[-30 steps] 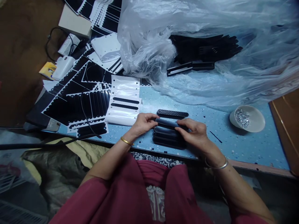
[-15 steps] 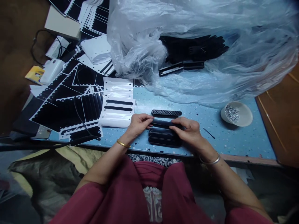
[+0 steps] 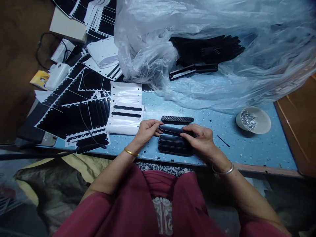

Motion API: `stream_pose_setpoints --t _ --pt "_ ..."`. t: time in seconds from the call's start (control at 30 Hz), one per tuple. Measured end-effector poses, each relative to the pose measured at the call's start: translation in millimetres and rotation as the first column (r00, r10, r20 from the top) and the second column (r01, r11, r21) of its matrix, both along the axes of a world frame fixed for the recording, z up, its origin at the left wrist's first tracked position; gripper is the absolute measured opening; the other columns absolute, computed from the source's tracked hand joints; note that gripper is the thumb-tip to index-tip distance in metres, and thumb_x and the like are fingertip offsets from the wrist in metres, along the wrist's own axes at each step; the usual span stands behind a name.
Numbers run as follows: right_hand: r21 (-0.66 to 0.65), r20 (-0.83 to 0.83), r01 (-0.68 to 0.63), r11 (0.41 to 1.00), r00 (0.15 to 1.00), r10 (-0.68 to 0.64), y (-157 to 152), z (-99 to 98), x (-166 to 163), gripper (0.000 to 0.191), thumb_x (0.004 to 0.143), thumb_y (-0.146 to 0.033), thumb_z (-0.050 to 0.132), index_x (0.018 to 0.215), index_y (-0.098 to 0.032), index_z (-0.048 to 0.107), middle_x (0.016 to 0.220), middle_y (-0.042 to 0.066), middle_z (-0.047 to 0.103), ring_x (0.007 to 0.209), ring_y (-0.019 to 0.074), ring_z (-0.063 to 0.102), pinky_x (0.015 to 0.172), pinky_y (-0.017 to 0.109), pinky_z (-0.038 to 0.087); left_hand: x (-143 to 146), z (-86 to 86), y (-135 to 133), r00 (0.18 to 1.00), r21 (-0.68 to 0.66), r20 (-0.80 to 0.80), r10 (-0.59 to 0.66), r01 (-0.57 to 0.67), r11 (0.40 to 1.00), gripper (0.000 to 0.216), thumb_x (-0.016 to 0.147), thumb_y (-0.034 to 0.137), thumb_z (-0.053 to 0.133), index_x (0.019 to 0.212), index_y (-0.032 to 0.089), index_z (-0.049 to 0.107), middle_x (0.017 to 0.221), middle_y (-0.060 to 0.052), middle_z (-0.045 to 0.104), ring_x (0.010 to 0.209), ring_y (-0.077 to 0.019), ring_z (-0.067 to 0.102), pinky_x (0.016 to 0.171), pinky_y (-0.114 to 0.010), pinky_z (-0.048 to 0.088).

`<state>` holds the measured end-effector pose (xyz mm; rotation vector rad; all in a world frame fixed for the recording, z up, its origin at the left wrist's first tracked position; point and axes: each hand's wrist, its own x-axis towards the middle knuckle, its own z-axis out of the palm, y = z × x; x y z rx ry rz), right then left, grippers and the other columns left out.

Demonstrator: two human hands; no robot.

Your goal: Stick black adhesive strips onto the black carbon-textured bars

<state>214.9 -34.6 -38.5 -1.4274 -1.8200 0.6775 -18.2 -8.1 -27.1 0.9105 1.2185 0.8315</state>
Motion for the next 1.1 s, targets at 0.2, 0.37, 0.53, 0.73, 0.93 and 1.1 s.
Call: stream_pose_setpoints --t 0.2,0.37,0.53,0.73,0.93,1.1 --pt "0.004 0.01 -0.02 1.0 1.0 0.02 1.3 0.5 0.5 0.01 0.08 -0.031 0.069 0.081 -0.022 0.073 0.076 0.005 0.073 0.07 0.0199 0.068 0.061 0.032 0.055 3.4 0.0 -0.7 0.999 -0.017 -0.014 0.029 -0.029 0.999 0.02 0.074 0.028 0.073 0.082 0.01 0.068 0.084 -0.008 0.074 0.059 -0.0105 0.068 0.049 -0.015 0.054" --pt "-0.014 -0.04 -0.035 0.999 0.999 0.035 0.1 3.8 2.1 0.011 0.078 -0.033 0.073 0.082 -0.022 0.074 0.078 0.005 0.074 0.07 0.0193 0.069 0.063 0.032 0.056 6.7 -1.5 -2.3 0.995 -0.002 -0.044 0.091 -0.091 0.996 0.017 0.072 0.026 0.075 0.072 0.01 0.067 0.077 -0.007 0.073 0.057 -0.0102 0.067 0.048 -0.016 0.054" --pt "-0.07 -0.14 -0.021 0.997 0.99 0.011 -1.3 4.7 3.3 0.014 0.075 -0.035 0.076 0.082 -0.023 0.075 0.08 0.004 0.075 0.075 0.0194 0.07 0.067 0.032 0.057 5.7 -2.5 -3.0 0.994 -0.004 -0.029 0.101 -0.102 0.995 0.02 0.07 0.029 0.076 0.071 0.011 0.068 0.075 -0.006 0.073 0.057 -0.0102 0.067 0.051 -0.017 0.055" --pt "-0.098 -0.21 0.017 0.995 0.977 -0.037 3.8 3.1 3.7 0.015 0.074 -0.036 0.077 0.083 -0.025 0.076 0.081 0.004 0.076 0.074 0.0192 0.07 0.068 0.033 0.058 6.1 -0.9 -3.8 0.993 0.018 -0.049 0.111 -0.11 0.994 0.02 0.071 0.03 0.076 0.072 0.011 0.069 0.073 -0.006 0.073 0.057 -0.0108 0.068 0.052 -0.017 0.055" --pt "-0.04 -0.166 -0.019 0.999 0.986 0.012 8.2 3.9 4.3 0.011 0.076 -0.033 0.076 0.084 -0.024 0.076 0.082 0.004 0.076 0.075 0.0193 0.07 0.071 0.034 0.058 7.3 -1.7 -5.0 0.991 0.044 -0.05 0.123 -0.12 0.992 0.018 0.073 0.028 0.074 0.073 0.011 0.07 0.071 -0.005 0.073 0.058 -0.0111 0.068 0.053 -0.017 0.055" --pt "-0.051 -0.156 -0.017 0.999 0.988 0.008 6.0 1.5 4.7 0.01 0.077 -0.03 0.075 0.085 -0.025 0.076 0.085 0.004 0.076 0.077 0.0194 0.07 0.073 0.035 0.058 6.8 -3.4 -5.0 0.992 0.046 -0.051 0.118 -0.116 0.992 0.018 0.073 0.028 0.073 0.074 0.011 0.07 0.07 -0.005 0.072 0.058 -0.0113 0.068 0.053 -0.017 0.055"
